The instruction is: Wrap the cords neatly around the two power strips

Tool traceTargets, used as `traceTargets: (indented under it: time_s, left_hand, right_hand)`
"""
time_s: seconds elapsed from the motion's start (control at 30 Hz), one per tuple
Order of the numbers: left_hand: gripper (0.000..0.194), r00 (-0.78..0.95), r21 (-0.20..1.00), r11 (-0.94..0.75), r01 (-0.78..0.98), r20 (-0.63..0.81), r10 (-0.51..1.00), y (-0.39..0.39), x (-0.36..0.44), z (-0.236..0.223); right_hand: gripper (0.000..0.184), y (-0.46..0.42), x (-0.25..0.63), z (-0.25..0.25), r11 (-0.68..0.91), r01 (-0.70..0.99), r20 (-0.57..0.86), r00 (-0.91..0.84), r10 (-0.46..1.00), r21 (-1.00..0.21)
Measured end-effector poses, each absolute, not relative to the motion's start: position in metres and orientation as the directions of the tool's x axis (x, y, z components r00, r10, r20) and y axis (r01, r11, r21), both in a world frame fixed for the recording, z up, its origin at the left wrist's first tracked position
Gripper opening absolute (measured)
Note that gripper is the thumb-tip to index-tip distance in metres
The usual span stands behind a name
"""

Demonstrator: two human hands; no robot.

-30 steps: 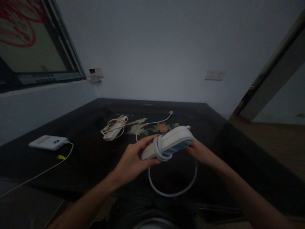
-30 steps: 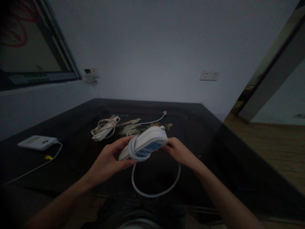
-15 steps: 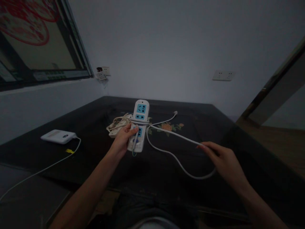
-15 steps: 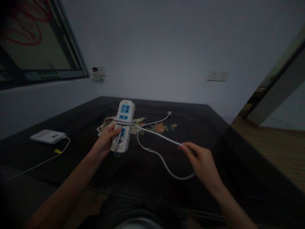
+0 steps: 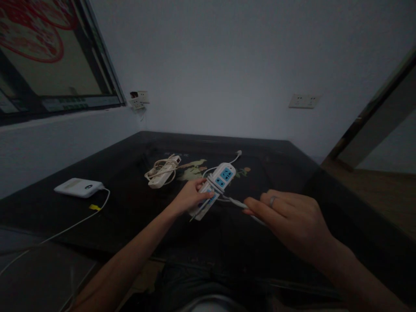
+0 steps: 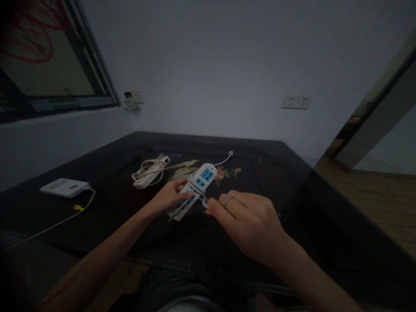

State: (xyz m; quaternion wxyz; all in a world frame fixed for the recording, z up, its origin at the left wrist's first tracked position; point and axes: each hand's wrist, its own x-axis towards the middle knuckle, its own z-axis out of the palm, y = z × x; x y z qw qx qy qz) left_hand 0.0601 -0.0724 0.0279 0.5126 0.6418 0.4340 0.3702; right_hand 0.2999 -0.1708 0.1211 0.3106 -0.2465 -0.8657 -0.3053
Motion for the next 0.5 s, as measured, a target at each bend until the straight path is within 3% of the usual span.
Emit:
traceTargets:
  time_s: [0.1,0.23,0.4,0.5]
  left_hand:
    - [0.050,0.428,0.882,-0.286,0.375,0.109,0.897,-0.076,0.078,0.031]
    - [0.042,0.501,0.577,-0.468,0.670,0.114,0.858,-0.092,0.094,0.042]
    - [0.047,0.502,0.221,-0.511,0.831,0.099,0.859,-0.114,0.102,0.060]
    - [0.051,0.497,0.098,-0.505,0.858,0.091,0.863,-0.121,0.102,0.066]
  right_hand:
    - [0.029,-0.162,0.286,0.132,0.711,0.584,0.658,-0.718,0.226,0.393]
    - [0.027,-0.146,0.281,0.136,0.732,0.577,0.596,-0.747,0.294,0.362]
    - [0.017,-0.127,0.291,0.135,0.675,0.706,0.524,-0.666,0.531,0.213]
    - [0.016,-0.119,0.296,0.132,0.616,0.777,0.507,-0.586,0.632,0.129]
